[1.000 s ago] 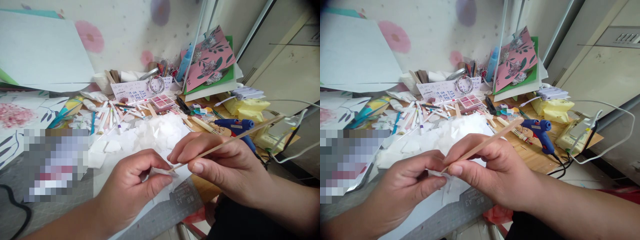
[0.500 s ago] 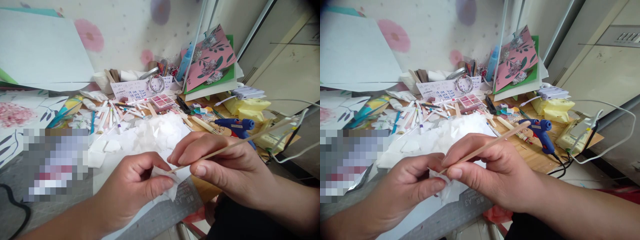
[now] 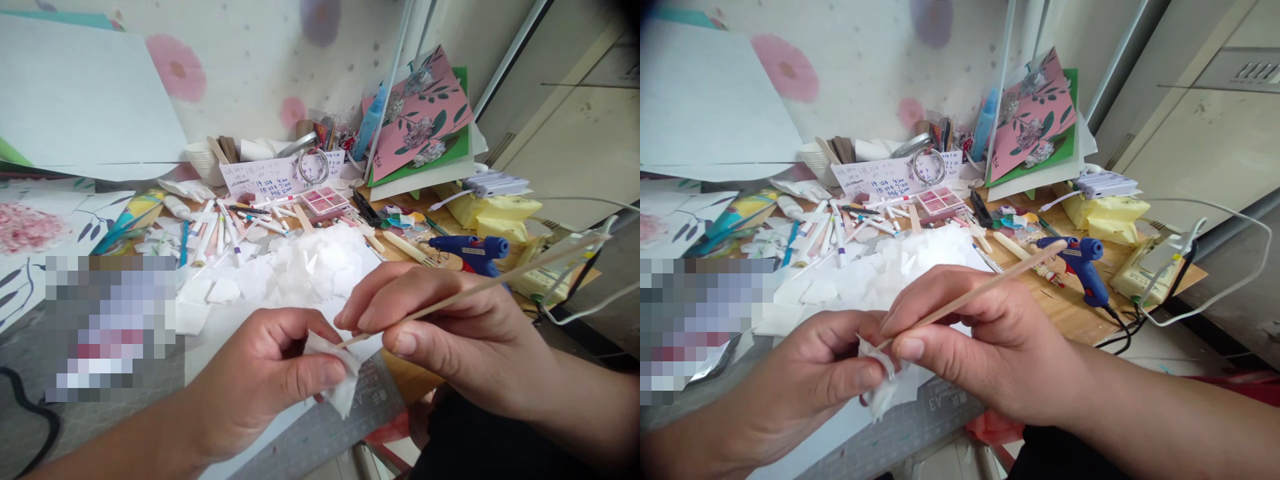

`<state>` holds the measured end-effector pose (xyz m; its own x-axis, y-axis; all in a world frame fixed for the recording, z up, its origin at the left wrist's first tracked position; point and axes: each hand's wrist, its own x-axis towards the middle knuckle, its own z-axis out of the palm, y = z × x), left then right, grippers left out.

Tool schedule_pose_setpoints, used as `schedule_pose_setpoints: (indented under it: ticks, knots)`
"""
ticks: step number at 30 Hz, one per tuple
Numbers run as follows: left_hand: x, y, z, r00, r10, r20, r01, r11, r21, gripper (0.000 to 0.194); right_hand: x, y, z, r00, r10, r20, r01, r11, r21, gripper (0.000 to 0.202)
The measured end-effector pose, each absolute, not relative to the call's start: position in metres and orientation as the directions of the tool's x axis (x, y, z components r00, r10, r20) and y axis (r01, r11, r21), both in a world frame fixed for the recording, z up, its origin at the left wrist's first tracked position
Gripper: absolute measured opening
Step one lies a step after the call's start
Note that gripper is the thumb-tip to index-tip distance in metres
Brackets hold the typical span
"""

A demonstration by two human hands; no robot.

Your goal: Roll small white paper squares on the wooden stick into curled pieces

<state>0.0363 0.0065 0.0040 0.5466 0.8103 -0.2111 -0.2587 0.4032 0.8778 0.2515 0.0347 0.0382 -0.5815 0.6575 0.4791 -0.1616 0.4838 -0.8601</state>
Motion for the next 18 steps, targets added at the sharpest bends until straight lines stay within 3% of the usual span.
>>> schedule_pose_setpoints:
  ticks: [18]
  knots:
    - [0.0381, 0.0062, 0.0060, 0.592, 0.748, -0.300, -0.279, 0.540, 0.794, 0.020, 0.2501, 0.0358, 0.0405, -0.623, 0.638, 0.452, -0.217, 0.415, -0.884, 0.007]
